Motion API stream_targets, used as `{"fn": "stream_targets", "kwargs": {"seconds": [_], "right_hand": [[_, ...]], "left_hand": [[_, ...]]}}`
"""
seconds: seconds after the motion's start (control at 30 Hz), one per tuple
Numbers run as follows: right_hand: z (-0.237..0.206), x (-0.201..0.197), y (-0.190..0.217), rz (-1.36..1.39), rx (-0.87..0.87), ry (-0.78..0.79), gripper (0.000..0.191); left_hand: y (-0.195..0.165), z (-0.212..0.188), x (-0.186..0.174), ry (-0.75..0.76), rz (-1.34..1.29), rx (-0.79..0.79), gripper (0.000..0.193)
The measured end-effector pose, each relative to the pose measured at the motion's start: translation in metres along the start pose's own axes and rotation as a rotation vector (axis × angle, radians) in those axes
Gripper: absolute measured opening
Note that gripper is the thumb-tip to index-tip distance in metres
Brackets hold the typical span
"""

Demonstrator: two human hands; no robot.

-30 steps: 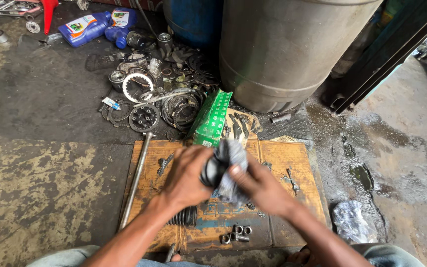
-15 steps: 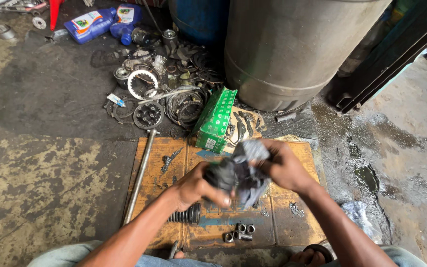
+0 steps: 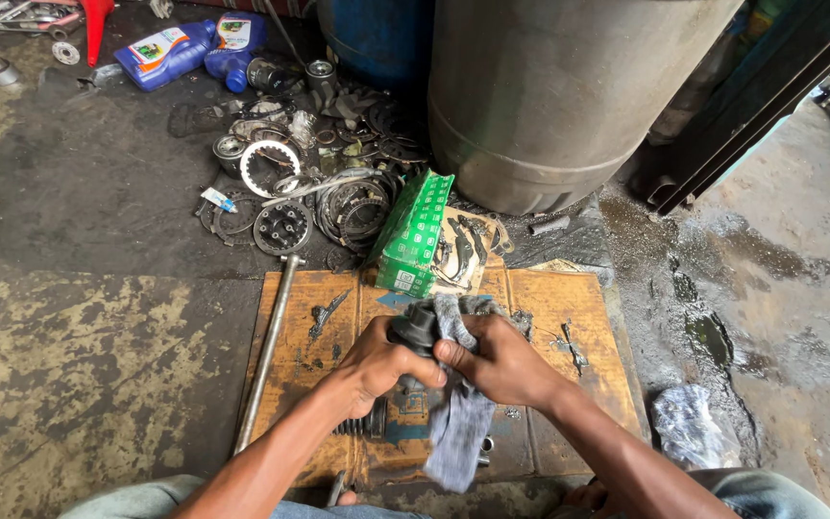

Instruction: The person cleans a cylindrical mechanical part using a rag. They wipe the exterior and interior surfaces, rotate the part to access different areas, and repeatedly rub the surface to remove grime.

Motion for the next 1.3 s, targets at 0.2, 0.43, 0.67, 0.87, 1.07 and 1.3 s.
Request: {"fn": "stream_targets", "kwargs": {"seconds": [0.2, 0.43, 0.67, 0.87, 1.07, 1.3], "right_hand": [[-0.01, -0.009, 0.018, -0.134, -0.137, -0.178, 0.035], [-0.015, -0.002, 0.013, -0.005, -0.037, -0.17, 0.03], [-0.027, 0.029, 0.047, -0.173, -0.224, -0.064, 0.014], [-0.052, -0.03, 0.057, -0.202, -0.366, -0.145, 0.016], [-0.039, -0.009, 0.05, -0.648, -0.297, -0.007, 0.033], [-0.035, 0.019, 0.056, -0.866, -0.12, 0.015, 0.047]], "left_hand": [[-0.011, -0.006, 0.0, -0.206, 0.044, 0.058, 0.03], [-0.016, -0.009, -0.018, -0.484, 0.466, 0.038, 0.042], [-0.006, 0.009, -0.008, -0.406, 0.386, 0.242, 0.033], [-0.014, 0.006, -0.017, -0.247, 0.213, 0.162, 0.05], [-0.03, -0.002, -0.003, 0.064, 0.199, 0.168, 0.047], [-0.045, -0.005, 0.008, -0.009, 0.508, 0.245, 0.062]]}}
Point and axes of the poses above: each hand's wrist, its own z-axis towards the middle knuckle, its own x-axis out of the palm, y = z × x, the point moved 9 cm from there along z, towards the middle knuckle, and after that the axes turned 7 degrees about y, right-handed, at the moved point
